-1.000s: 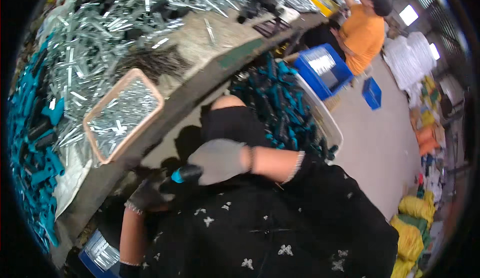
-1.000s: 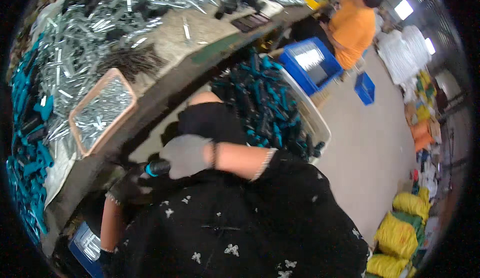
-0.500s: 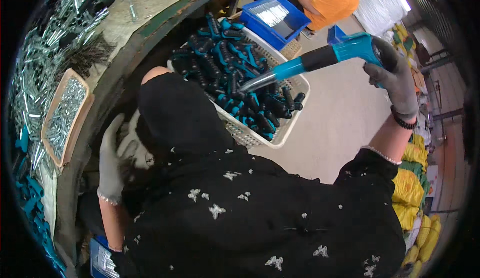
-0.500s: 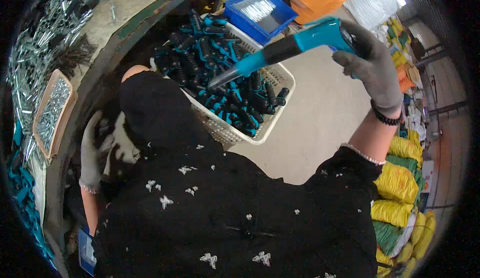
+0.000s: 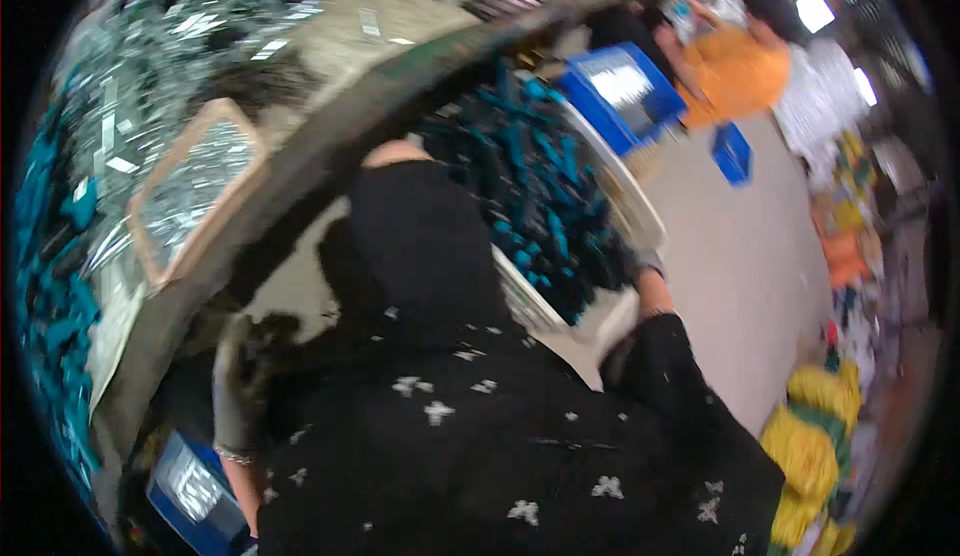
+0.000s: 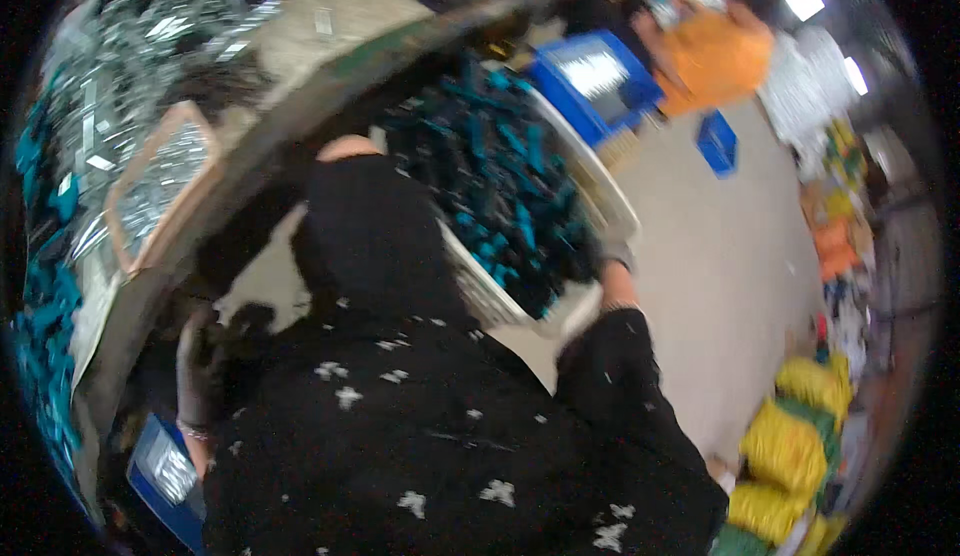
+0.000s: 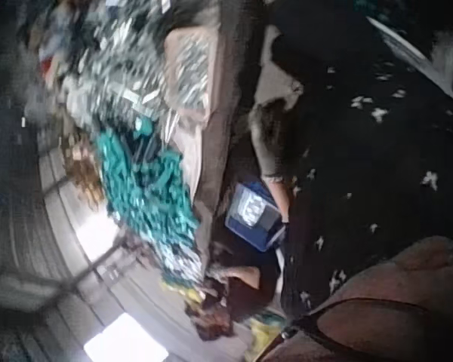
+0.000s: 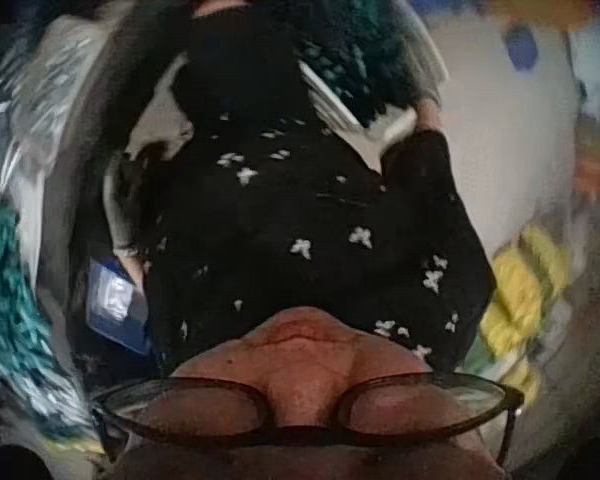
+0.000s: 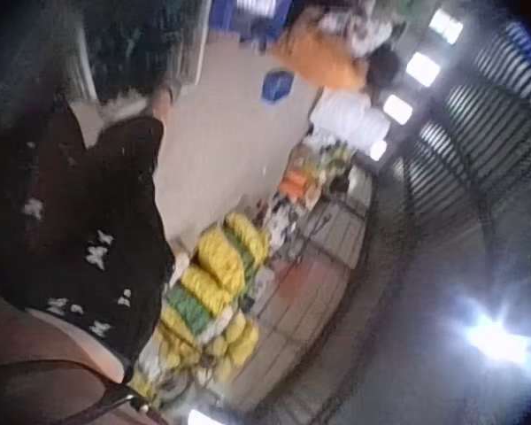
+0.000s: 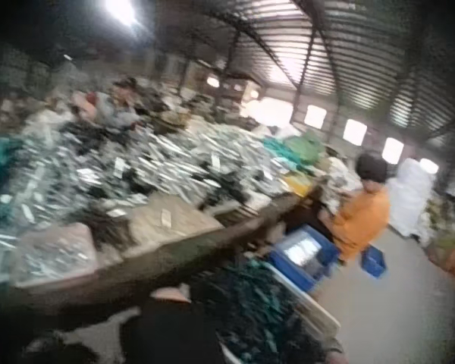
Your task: The person assembles tools by inserting springs and pins into metal shafts, sliding plastic handles and sleeves onto the assemblies, and fitting the components together by hand.
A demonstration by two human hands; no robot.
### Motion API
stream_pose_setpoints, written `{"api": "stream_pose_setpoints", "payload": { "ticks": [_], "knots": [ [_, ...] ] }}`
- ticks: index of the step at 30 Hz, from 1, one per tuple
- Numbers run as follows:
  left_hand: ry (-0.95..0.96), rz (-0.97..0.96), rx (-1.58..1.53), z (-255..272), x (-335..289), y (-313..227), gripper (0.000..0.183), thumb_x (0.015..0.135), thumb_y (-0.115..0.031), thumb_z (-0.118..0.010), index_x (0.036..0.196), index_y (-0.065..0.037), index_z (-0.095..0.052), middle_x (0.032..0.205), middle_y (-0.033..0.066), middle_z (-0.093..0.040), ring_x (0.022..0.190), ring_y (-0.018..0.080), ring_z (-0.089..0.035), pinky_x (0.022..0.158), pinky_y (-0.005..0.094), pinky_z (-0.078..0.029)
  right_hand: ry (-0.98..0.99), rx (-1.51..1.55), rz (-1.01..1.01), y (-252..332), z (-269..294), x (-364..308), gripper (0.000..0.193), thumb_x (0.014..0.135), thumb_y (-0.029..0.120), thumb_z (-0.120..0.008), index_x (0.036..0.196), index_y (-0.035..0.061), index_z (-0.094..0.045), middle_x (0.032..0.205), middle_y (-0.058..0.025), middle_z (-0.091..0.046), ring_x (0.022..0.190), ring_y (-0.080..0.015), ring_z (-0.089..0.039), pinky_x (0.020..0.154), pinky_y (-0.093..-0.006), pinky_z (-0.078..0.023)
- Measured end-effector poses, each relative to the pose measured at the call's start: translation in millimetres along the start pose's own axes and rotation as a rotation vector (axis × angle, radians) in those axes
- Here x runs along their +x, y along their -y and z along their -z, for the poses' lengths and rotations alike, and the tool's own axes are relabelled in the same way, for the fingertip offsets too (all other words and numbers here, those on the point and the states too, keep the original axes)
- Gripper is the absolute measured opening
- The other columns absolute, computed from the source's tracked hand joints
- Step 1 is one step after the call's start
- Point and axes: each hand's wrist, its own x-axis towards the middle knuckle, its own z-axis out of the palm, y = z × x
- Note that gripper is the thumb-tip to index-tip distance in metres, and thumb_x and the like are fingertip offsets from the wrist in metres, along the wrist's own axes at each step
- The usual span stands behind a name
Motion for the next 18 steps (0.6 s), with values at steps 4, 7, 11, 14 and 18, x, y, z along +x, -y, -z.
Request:
{"api": "stream_pose_setpoints", "payload": {
  "ticks": [4, 7, 11, 14, 18],
  "knots": [
    [0.006, -0.009, -0.066, 1.4, -1.9, 5.3, 0.043, 0.085, -0.007, -0.069, 0.126, 0.001, -0.060, 0.115, 0.0200, -0.066, 0.107, 0.0331, -0.065, 0.095, 0.0392, -0.050, -0.251, -0.591, 0.445, -120.3, 32.0, 58.7, 0.049, 0.090, 0.036, -0.060, 0.125, 0.0019, -0.066, 0.126, -0.0266, -0.064, 0.121, -0.0409, -0.060, 0.097, -0.0445, -0.050],
    [0.007, -0.006, 0.066, 5.5, -23.1, -11.1, 0.040, 0.084, -0.010, -0.071, 0.121, 0.001, -0.063, 0.111, 0.0197, -0.066, 0.102, 0.0360, -0.065, 0.090, 0.0400, -0.052, -0.145, -0.136, 0.315, 77.0, 78.1, -13.7, 0.042, 0.094, 0.031, -0.058, 0.121, 0.0003, -0.067, 0.120, -0.0252, -0.067, 0.115, -0.0387, -0.063, 0.096, -0.0428, -0.049],
    [0.090, 0.053, 0.072, 11.1, -18.1, -23.2, 0.039, 0.085, -0.020, -0.073, 0.117, 0.000, -0.064, 0.103, 0.0186, -0.066, 0.094, 0.0367, -0.065, 0.084, 0.0410, -0.052, -0.226, 0.413, 1.162, 264.0, 155.5, -149.4, 0.031, 0.097, 0.020, -0.057, 0.114, -0.0041, -0.066, 0.108, -0.0232, -0.069, 0.105, -0.0380, -0.066, 0.090, -0.0399, -0.051],
    [0.034, 0.035, 0.024, 21.1, -12.7, -33.3, 0.036, 0.085, -0.020, -0.073, 0.115, -0.001, -0.066, 0.102, 0.0182, -0.067, 0.091, 0.0363, -0.066, 0.082, 0.0417, -0.053, -0.200, 0.434, 1.439, 388.1, 161.9, -158.1, 0.031, 0.095, 0.020, -0.063, 0.115, -0.0028, -0.067, 0.107, -0.0174, -0.072, 0.102, -0.0281, -0.069, 0.089, -0.0354, -0.051],
    [-0.026, 0.007, 0.134, 34.5, -20.4, -20.3, 0.042, 0.086, -0.021, -0.072, 0.124, -0.005, -0.065, 0.108, 0.0202, -0.068, 0.101, 0.0322, -0.067, 0.091, 0.0417, -0.051, -0.042, 0.182, 1.606, 525.9, 157.6, -188.6, 0.031, 0.096, 0.024, -0.062, 0.119, 0.0042, -0.069, 0.126, -0.0198, -0.067, 0.115, -0.0262, -0.065, 0.098, -0.0352, -0.049]
  ]
}}
